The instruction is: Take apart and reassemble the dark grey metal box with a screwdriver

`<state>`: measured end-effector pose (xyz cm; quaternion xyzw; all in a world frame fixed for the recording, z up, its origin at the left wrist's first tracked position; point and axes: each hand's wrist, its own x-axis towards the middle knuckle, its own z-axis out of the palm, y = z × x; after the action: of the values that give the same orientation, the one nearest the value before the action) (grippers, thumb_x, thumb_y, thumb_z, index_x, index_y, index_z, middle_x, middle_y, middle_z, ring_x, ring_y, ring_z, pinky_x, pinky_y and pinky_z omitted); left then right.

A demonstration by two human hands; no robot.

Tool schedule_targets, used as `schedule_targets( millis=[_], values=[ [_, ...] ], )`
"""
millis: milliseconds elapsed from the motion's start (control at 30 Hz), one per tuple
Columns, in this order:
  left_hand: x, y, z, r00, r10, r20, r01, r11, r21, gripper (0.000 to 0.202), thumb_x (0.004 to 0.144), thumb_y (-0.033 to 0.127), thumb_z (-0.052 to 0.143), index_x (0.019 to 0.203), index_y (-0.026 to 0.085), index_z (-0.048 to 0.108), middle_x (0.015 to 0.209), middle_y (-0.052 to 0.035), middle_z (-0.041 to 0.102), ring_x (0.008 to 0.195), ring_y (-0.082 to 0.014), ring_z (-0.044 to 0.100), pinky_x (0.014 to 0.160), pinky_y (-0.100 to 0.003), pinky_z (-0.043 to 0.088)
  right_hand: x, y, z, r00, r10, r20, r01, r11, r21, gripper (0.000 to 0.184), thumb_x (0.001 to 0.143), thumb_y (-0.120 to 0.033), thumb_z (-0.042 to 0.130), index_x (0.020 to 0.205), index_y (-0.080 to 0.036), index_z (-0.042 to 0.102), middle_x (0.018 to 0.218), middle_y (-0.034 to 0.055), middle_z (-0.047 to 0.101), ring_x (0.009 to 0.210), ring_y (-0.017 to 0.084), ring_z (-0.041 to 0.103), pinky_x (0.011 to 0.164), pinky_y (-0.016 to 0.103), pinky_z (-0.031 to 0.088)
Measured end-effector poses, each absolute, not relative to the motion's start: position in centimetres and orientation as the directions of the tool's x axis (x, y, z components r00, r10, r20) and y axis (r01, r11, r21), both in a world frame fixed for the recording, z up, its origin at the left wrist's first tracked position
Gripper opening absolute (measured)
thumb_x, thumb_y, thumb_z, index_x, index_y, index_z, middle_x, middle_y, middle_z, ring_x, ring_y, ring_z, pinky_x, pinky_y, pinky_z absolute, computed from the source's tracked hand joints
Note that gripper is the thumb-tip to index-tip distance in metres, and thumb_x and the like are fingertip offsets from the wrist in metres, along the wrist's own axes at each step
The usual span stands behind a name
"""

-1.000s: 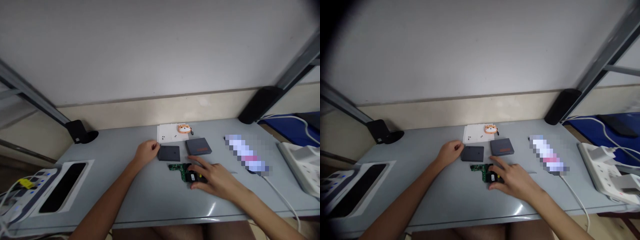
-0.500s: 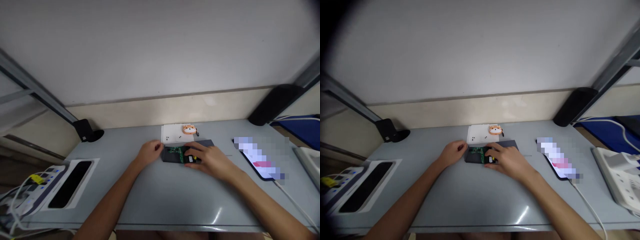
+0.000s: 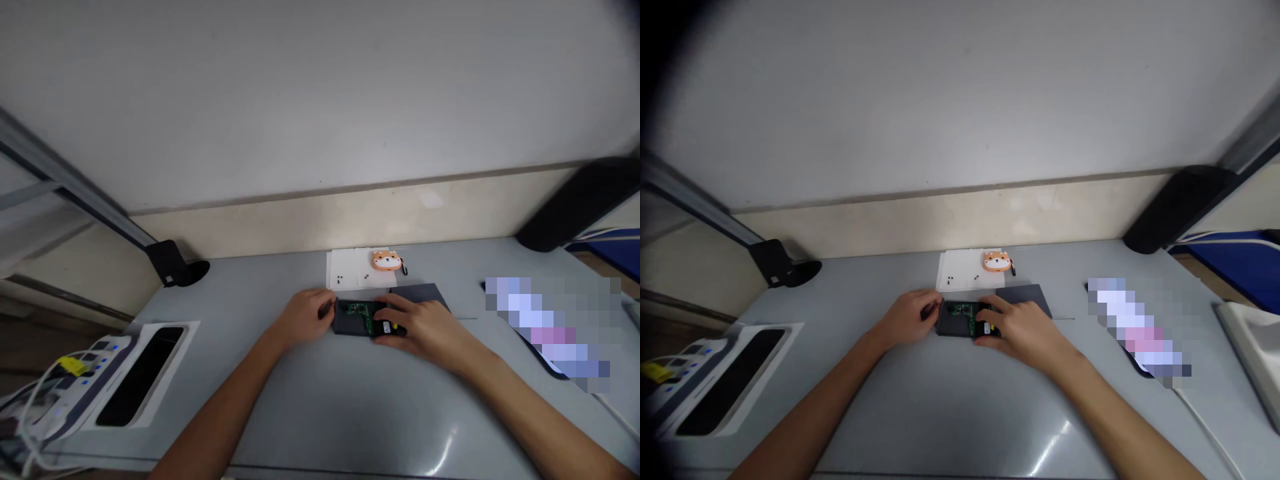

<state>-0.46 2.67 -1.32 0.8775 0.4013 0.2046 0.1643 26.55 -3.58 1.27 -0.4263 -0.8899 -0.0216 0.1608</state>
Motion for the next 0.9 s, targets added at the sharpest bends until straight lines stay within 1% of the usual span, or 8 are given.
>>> schedule_targets(
  millis=[133,400,600,733,900],
  values=[
    [-0.4,2.5,-1.2,0.611,0.754,0.241,0.62,-0.645,0.446,0.012,0.083,0.012,0.052,0.075,0.021,0.054,0.064,0.0033,0.053,0.059,-0.0131,0.046,0.06,-0.025,0.034,26.1,-3.7,1.1,-0.595,0.745,0.3,0.758,0.645,-0.1,0.028,0.092,-0.048,0.072,0.108,-0.026,0.077,0.127,0.0048,0.076,0.064,0.02,0.075,0.05,0.033,0.052],
    [-0.3,2.4,-1.1,0.602,0.765,0.229,0.629,-0.631,0.454,0.012,0.082,0.011,0.052,0.075,0.02,0.057,0.064,0.003,0.054,0.059,-0.0131,0.046,0.061,-0.025,0.036,25.7,-3.7,0.9,-0.58,0.737,0.346,0.758,0.644,-0.103,0.027,0.095,-0.047,0.069,0.108,-0.024,0.077,0.128,0.0074,0.075,0.065,0.019,0.075,0.05,0.031,0.051],
    [-0.3,2.5,-1.3,0.605,0.759,0.241,0.617,-0.638,0.461,0.013,0.08,0.01,0.054,0.074,0.02,0.056,0.065,0.0027,0.055,0.06,-0.0135,0.048,0.06,-0.025,0.036,25.5,-3.8,1.2,-0.564,0.766,0.308,0.784,0.614,-0.091,0.028,0.095,-0.049,0.068,0.111,-0.027,0.077,0.129,0.0053,0.076,0.065,0.019,0.075,0.053,0.032,0.054],
    [-0.3,2.5,-1.3,0.606,0.759,0.239,0.621,-0.639,0.454,0.012,0.08,0.01,0.053,0.074,0.021,0.056,0.065,0.0026,0.054,0.06,-0.0138,0.048,0.06,-0.025,0.035,25.5,-3.8,1.2,-0.568,0.764,0.307,0.783,0.616,-0.085,0.029,0.094,-0.048,0.07,0.11,-0.025,0.077,0.129,0.0057,0.076,0.064,0.02,0.075,0.052,0.032,0.054],
    [-0.3,2.5,-1.2,0.602,0.762,0.24,0.618,-0.635,0.464,0.013,0.08,0.01,0.053,0.074,0.021,0.054,0.064,0.003,0.053,0.059,-0.0136,0.047,0.059,-0.025,0.033,25.4,-3.9,1.0,-0.574,0.756,0.313,0.779,0.622,-0.075,0.03,0.096,-0.049,0.067,0.11,-0.025,0.077,0.128,0.0072,0.075,0.065,0.019,0.075,0.05,0.031,0.052]
  ],
)
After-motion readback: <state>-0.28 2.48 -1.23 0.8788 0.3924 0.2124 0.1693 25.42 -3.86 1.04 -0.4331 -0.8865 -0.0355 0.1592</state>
